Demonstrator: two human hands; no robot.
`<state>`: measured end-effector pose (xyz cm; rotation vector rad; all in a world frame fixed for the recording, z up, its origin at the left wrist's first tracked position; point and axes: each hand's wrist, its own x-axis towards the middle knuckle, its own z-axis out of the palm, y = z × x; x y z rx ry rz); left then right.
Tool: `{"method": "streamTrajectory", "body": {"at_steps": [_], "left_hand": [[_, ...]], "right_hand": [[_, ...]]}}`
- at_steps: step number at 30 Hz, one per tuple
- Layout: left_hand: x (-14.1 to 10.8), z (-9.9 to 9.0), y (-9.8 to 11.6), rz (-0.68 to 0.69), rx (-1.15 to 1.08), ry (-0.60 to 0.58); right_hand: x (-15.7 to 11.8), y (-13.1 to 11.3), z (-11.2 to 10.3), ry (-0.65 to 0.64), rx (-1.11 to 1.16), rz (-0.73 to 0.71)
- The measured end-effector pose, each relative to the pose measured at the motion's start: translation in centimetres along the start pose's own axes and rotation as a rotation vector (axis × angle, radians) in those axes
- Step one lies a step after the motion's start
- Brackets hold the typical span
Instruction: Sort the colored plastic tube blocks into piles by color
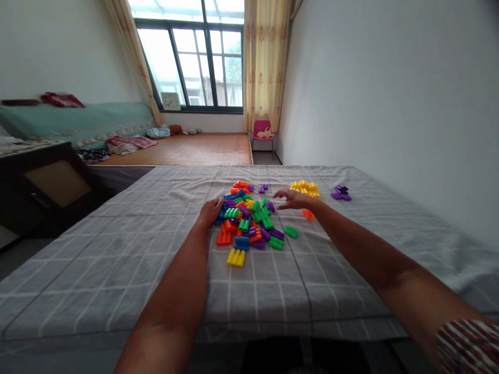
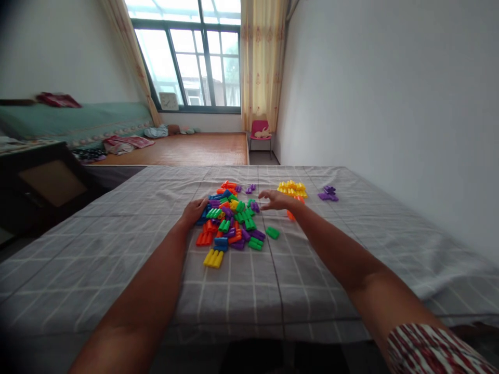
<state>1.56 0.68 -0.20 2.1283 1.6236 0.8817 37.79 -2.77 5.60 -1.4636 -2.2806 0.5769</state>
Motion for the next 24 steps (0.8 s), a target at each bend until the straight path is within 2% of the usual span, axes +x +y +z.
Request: {"method": "streamTrajectory", "body": {"at_steps": [3, 5, 8, 11, 14, 16, 19, 24], "left_hand": [[-0.1, -0.1, 0.2, 0.009, -0.002, -0.003], [-0.1, -0.2, 0.3, 0.012, 0.000, -0.005], [-0.2, -0.3, 0.4, 0.009, -0.007, -0.003], [-0.2, -0.3, 0.3, -0.001, -0.010, 0.001], [-0.2, -0.3, 0.2, 0.002, -0.011, -0.004], [-0.2, -0.3, 0.2, 0.005, -0.011, -0.005], [-0.2, -0.2, 0.2, 0.004, -0.011, -0.002], [0.0, -0.2, 0.1, -0.002, -0.014, -0.007]], "right_hand": [[-3.1, 1.9, -3.5, 0.010, -0.107, 0.042], [-4.9, 2.9, -4.8, -0.049, -0.184, 0.076], [-6.8, 3.8, -4.4, -0.143, -0.275, 0.105], [-7.8, 4.0, -2.8, -0.101, -0.296, 0.108], [-8.7, 4.2, -2.1, -0.036, -0.051, 0.115], [-9.5, 4.5, -2.2, -0.073, 0.145, 0.105], [-10.4, 5.3, -2.7, -0.125, 0.184, 0.106], [-9.8, 5.8, -2.5, 0.189, -0.207, 0.155]]}}
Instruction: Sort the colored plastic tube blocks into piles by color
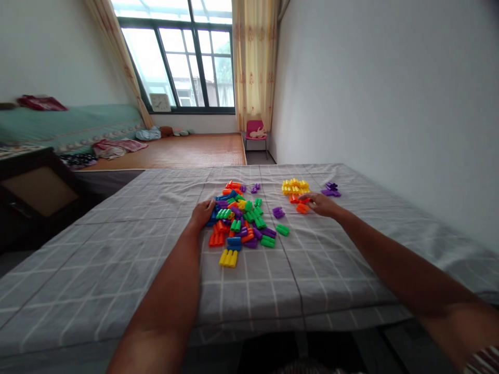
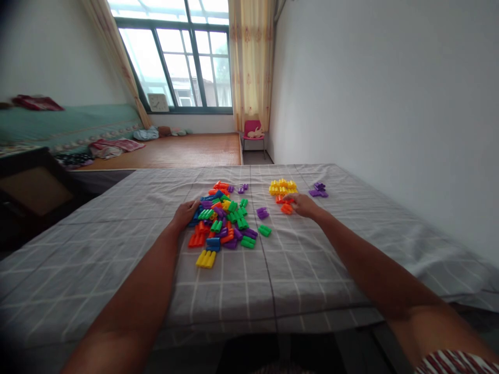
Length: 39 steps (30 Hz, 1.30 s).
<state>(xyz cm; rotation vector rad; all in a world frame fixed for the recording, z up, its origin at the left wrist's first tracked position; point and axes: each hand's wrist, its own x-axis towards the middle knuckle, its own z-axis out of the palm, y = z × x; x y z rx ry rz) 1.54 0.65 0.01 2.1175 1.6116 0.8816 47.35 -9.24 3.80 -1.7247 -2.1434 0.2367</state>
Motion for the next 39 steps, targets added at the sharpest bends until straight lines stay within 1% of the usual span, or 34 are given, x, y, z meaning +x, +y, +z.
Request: {"method": "streamTrajectory", "body": {"at_steps": [1, 3, 6, 8, 10, 11, 12, 13, 15, 16, 17, 18, 20, 21, 23, 26, 27, 28, 30, 32, 33, 35, 37, 39], "left_hand": [[0.0, 0.0, 0.0, 0.000, 0.001, -0.001], [0.0, 0.0, 0.0, -0.001, 0.001, -0.003], [-0.2, 0.0, 0.1, -0.007, -0.007, 0.004], [-0.3, 0.0, 0.1, -0.011, -0.012, 0.006], [-0.3, 0.0, 0.2, -0.008, -0.012, 0.003], [-0.3, 0.0, 0.2, -0.005, -0.010, 0.003], [-0.2, 0.0, 0.2, -0.002, -0.007, 0.004], [-0.2, -0.1, 0.2, 0.000, -0.004, 0.006], [-0.1, -0.1, 0.3, -0.003, 0.001, 0.005], [-0.1, -0.1, 0.3, -0.007, 0.003, 0.002], [-0.1, -0.2, 0.3, -0.011, 0.004, -0.002], [-0.2, -0.2, 0.4, -0.017, 0.006, -0.004], [-0.2, -0.2, 0.4, -0.021, 0.009, -0.008], [-0.3, -0.2, 0.4, -0.019, 0.011, -0.009], [-0.3, -0.2, 0.3, -0.010, 0.013, -0.007], [-0.1, -0.1, 0.1, 0.003, 0.022, -0.003], [0.0, -0.1, 0.0, 0.004, 0.026, -0.005], [0.0, 0.0, 0.0, 0.003, 0.030, -0.008], [0.1, 0.0, -0.1, -0.006, 0.033, -0.014], [0.1, 0.0, -0.1, -0.013, 0.029, -0.011], [0.1, 0.0, 0.0, -0.012, 0.026, -0.010], [0.0, 0.0, 0.0, -0.006, 0.018, -0.009], [-0.1, -0.1, 0.0, 0.001, 0.013, -0.009], [-0.1, -0.1, 0.0, 0.009, 0.008, -0.011]], "right_hand": [[0.2, -0.2, 0.3, 0.026, -0.071, -0.003], [0.3, -0.8, 1.1, 0.033, -0.191, -0.011], [0.0, -1.4, 1.9, 0.020, -0.288, -0.014], [-0.5, -1.3, 1.8, -0.041, -0.255, -0.086], [-1.1, -0.8, 1.1, -0.168, -0.161, -0.210], [-1.3, -0.5, 0.6, -0.221, -0.113, -0.247], [-1.4, -0.2, 0.2, -0.243, -0.077, -0.249], [-1.5, -0.1, 0.0, -0.222, -0.055, -0.215], [-1.5, -0.1, 0.0, -0.088, -0.045, -0.108], [-1.4, -0.3, 0.3, -0.019, -0.048, -0.078], [-1.2, -0.7, 0.7, 0.024, -0.051, -0.080], [-1.1, -1.1, 1.2, 0.038, -0.055, -0.110], [-0.9, -1.8, 1.8, 0.010, -0.067, -0.191], [-1.0, -2.1, 1.9, -0.007, -0.073, -0.214], [-1.3, -2.2, 1.5, -0.029, -0.076, -0.211], [-2.0, -1.1, 0.1, -0.063, -0.016, -0.138], [-2.1, -0.6, -0.4, -0.047, 0.011, -0.096], [-2.1, -0.1, -0.7, -0.009, 0.030, -0.041], [-1.8, 0.8, -0.9, 0.106, 0.035, 0.092], [-0.8, 1.4, -0.8, 0.190, 0.000, 0.175], [-0.2, 1.6, -0.6, 0.204, -0.022, 0.182], [1.0, 1.8, 0.0, 0.201, -0.067, 0.149], [2.0, 2.0, 0.4, 0.171, -0.100, 0.128], [2.5, 2.3, 0.7, 0.136, -0.122, 0.154]]}}
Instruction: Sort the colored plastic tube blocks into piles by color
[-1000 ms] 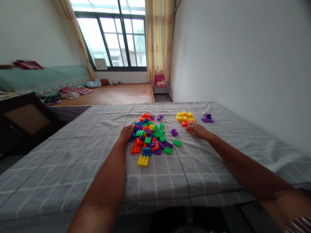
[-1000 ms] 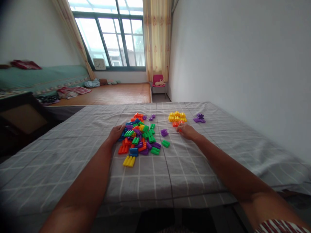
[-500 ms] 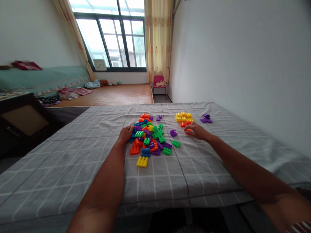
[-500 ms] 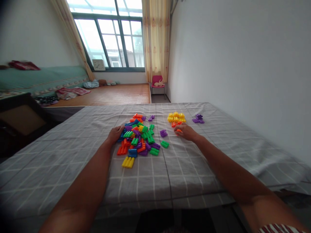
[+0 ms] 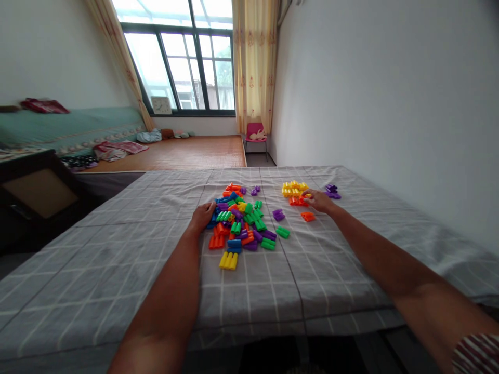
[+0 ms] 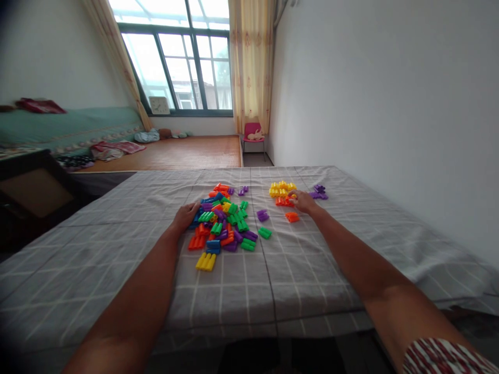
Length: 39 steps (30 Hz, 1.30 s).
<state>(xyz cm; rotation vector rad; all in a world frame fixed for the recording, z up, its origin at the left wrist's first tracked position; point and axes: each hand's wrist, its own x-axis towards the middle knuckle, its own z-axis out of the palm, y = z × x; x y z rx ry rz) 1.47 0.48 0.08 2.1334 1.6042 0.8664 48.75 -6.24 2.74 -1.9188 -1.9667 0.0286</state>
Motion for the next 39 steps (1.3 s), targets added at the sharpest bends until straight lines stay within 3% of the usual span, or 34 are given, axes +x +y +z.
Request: {"method": "streamTrajectory", "body": {"at_steps": [10, 18, 24, 29, 39], "left_hand": [[0.1, 0.0, 0.0, -0.018, 0.016, 0.003], [0.0, -0.1, 0.3, -0.017, 0.008, -0.001], [0.1, -0.1, 0.2, -0.017, 0.016, -0.009], [0.0, 0.0, 0.0, -0.012, 0.020, 0.005], [0.3, 0.1, -0.2, -0.014, 0.023, -0.004]], "right_hand": [[0.1, 1.9, 0.3, -0.025, 0.038, -0.040], [0.8, 0.9, 0.2, -0.084, -0.109, -0.015], [0.3, 1.0, -0.6, -0.109, -0.031, -0.022], [-0.1, 1.0, -0.9, -0.022, 0.013, -0.051], [-0.7, 2.0, 0.7, 0.004, 0.016, -0.127]]}}
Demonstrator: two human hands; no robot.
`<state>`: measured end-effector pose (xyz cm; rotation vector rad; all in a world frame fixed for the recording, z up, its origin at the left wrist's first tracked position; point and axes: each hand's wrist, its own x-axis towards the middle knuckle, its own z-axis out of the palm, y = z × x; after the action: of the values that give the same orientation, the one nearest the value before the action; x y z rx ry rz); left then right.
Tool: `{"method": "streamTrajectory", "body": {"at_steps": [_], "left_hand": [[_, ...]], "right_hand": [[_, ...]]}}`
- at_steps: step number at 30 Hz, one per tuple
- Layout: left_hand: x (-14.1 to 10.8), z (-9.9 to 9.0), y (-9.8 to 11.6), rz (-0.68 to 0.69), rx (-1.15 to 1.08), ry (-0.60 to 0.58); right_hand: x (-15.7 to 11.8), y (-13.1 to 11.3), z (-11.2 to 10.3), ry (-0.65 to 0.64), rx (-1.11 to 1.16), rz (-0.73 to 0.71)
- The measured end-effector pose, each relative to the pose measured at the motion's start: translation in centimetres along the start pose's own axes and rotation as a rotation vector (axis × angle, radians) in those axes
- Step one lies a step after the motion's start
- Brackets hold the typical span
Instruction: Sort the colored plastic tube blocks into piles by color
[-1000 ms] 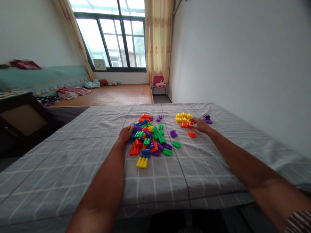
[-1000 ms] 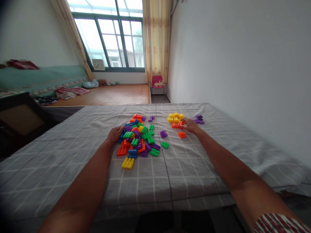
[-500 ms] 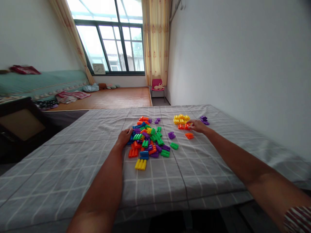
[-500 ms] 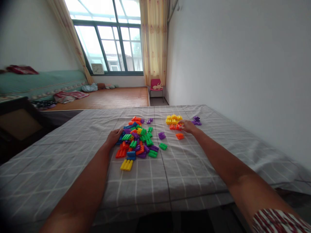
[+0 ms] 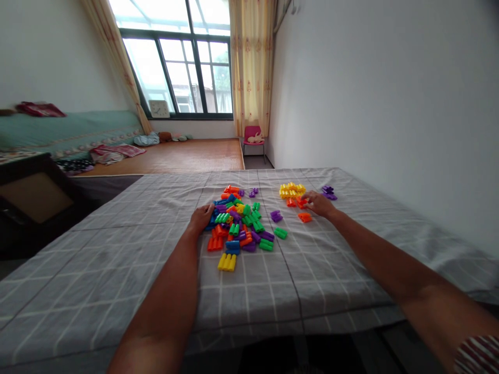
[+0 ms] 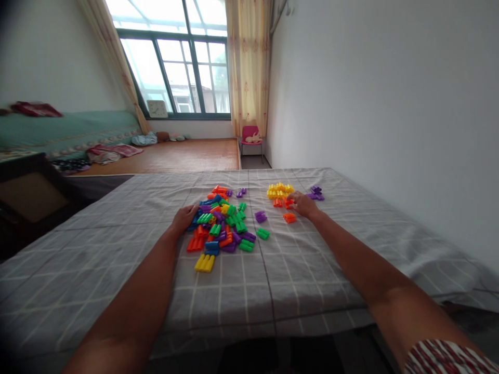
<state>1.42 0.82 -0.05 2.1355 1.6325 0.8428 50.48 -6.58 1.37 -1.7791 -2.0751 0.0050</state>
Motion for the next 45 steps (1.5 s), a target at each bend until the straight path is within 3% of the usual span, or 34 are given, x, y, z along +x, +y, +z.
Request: {"method": "streamTrajectory", "body": {"at_steps": [14, 22, 26, 30, 34, 37, 41, 45], "left_hand": [[0.0, 0.1, -0.1, 0.011, -0.013, 0.008], [-0.1, 0.0, 0.0, 0.019, -0.026, 0.008], [-0.2, -0.1, 0.3, 0.005, -0.024, 0.003], [-0.3, -0.3, 0.8, 0.012, -0.015, -0.005], [-0.4, -0.3, 0.8, 0.010, -0.012, -0.004], [-0.4, -0.2, 0.7, 0.000, 0.001, 0.003], [-0.3, -0.1, 0.4, 0.010, 0.002, -0.002], [-0.3, -0.2, 0.5, 0.017, -0.002, -0.004]], "right_hand": [[-0.6, 0.5, 0.6, 0.098, -0.057, -0.071], [-2.1, -1.6, -1.8, 0.087, -0.097, 0.037], [-4.0, -4.3, -2.0, -0.090, -0.162, 0.113], [-4.7, -5.5, -1.5, -0.219, -0.178, 0.064], [-2.5, -5.2, -1.8, -0.144, -0.093, -0.044], [0.3, -5.3, -2.0, -0.057, -0.175, -0.029], [2.9, -6.0, -1.7, -0.142, -0.281, 0.032], [3.3, -6.0, -1.2, -0.241, -0.344, 0.057]]}}
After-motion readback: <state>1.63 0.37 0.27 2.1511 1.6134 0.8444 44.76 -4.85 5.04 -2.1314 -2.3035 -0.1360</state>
